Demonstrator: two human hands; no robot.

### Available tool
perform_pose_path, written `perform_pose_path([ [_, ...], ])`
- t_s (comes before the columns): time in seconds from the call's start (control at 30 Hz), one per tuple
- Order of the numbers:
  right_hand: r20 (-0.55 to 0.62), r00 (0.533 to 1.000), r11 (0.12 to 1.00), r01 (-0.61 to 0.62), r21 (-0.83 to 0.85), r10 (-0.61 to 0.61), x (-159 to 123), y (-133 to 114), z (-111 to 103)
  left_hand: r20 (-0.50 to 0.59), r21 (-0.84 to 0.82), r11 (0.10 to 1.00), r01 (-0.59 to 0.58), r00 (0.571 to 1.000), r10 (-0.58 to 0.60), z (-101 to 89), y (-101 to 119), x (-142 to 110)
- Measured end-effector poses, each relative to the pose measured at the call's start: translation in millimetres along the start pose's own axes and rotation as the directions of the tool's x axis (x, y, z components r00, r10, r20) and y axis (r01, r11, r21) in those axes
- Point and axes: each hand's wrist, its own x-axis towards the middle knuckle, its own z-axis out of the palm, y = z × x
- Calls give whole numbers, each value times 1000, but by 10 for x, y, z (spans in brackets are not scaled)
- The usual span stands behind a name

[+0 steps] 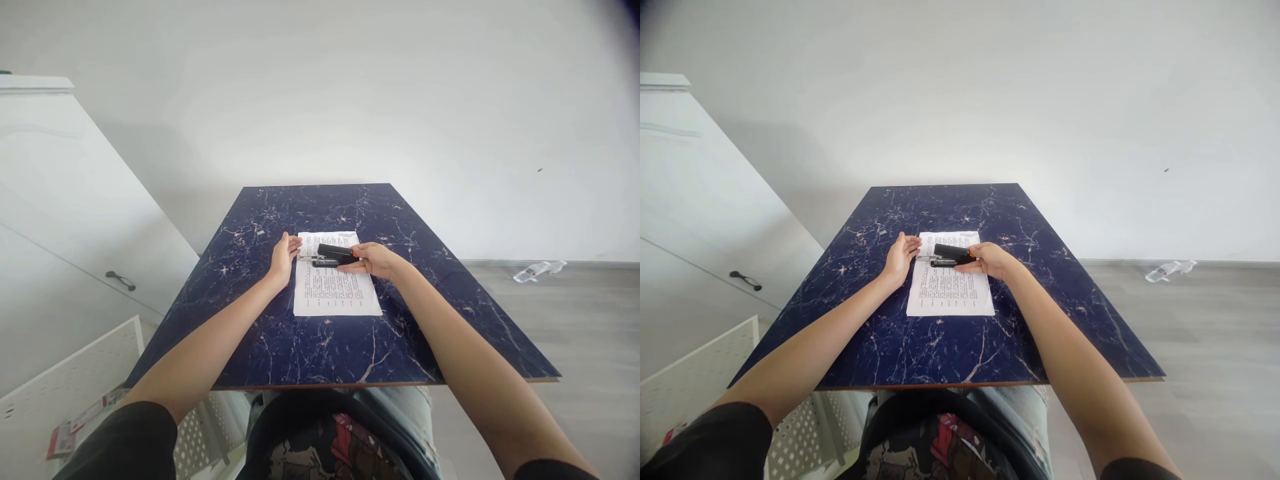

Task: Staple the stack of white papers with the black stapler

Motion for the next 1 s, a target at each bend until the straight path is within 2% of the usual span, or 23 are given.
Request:
perform_pose_path([
  [0.27, 15, 1000, 1000, -13, 19, 13, 66, 20, -68, -24, -81, 996, 25, 999, -27, 30, 28, -29],
  [0.43, 105, 993, 988, 70, -134, -56, 71, 64, -59, -32, -92, 995, 29, 999, -32, 39, 36, -30],
  [0.63, 33, 993, 966, 120, -229, -116, 159, 158, -45, -31, -96, 995, 27, 999, -30, 41, 40, -40],
  [1.0, 49, 985, 961, 172, -216, -165, 182, 191, -72, -39, -128, 992, 9, 999, -14, 57, 75, -55],
])
